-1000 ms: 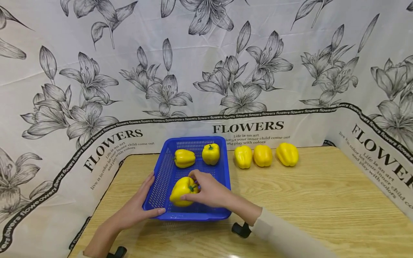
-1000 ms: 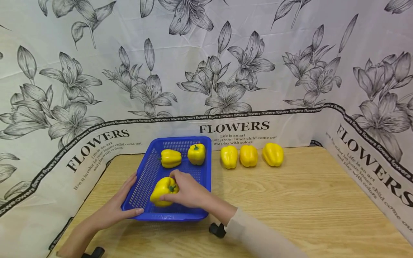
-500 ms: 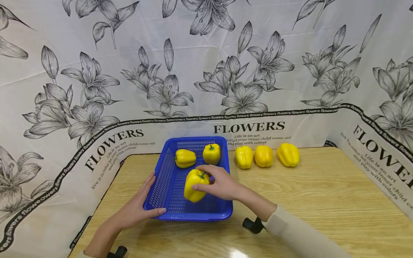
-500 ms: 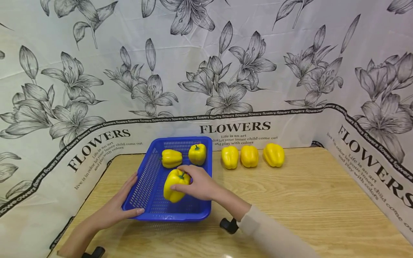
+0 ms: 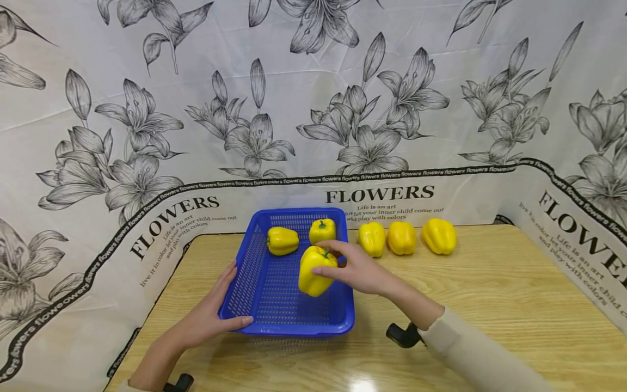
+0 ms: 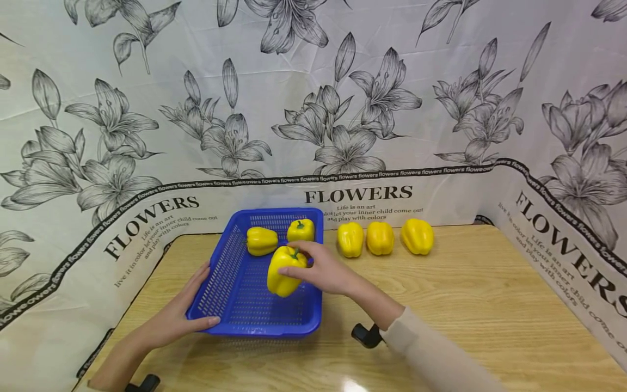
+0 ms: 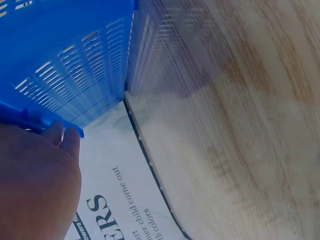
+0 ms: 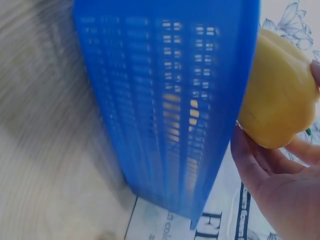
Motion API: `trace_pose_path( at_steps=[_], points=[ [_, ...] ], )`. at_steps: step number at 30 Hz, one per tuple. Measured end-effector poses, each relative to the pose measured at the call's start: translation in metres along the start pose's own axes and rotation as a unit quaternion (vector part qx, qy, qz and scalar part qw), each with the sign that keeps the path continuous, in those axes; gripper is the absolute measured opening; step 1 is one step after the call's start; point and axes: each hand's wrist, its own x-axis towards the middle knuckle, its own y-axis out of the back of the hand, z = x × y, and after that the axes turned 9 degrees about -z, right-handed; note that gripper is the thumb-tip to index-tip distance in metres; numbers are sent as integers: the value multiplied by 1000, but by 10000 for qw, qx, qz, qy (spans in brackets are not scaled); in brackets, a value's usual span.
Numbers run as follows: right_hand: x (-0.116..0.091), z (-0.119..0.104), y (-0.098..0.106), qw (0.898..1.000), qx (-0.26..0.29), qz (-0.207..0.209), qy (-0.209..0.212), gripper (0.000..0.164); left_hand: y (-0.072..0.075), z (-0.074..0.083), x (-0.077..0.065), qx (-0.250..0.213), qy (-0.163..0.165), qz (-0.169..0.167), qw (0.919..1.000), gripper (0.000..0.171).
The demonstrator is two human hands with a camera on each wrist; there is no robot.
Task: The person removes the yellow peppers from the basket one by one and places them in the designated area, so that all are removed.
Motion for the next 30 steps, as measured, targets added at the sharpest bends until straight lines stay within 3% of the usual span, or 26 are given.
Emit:
trace_pose_path(
  at_steps=[6, 15, 22, 30],
  points=[
    [-8, 3, 14, 9991, 39, 248, -350, 56, -1, -1, 0, -18, 33, -9, 10000, 111],
    [-17, 16, 40, 9976, -420, 439, -345, 46, 0, -2, 1, -35, 44, -43, 10000, 110],
    [-28, 24, 54, 9943, -715, 510, -604, 57, 0, -2, 1, -9, 36, -23, 10000, 111],
    [-37, 37, 63, 9925, -659, 680, -776, 53, 0, -3, 1, -54, 10, -14, 10000, 111]
  ],
)
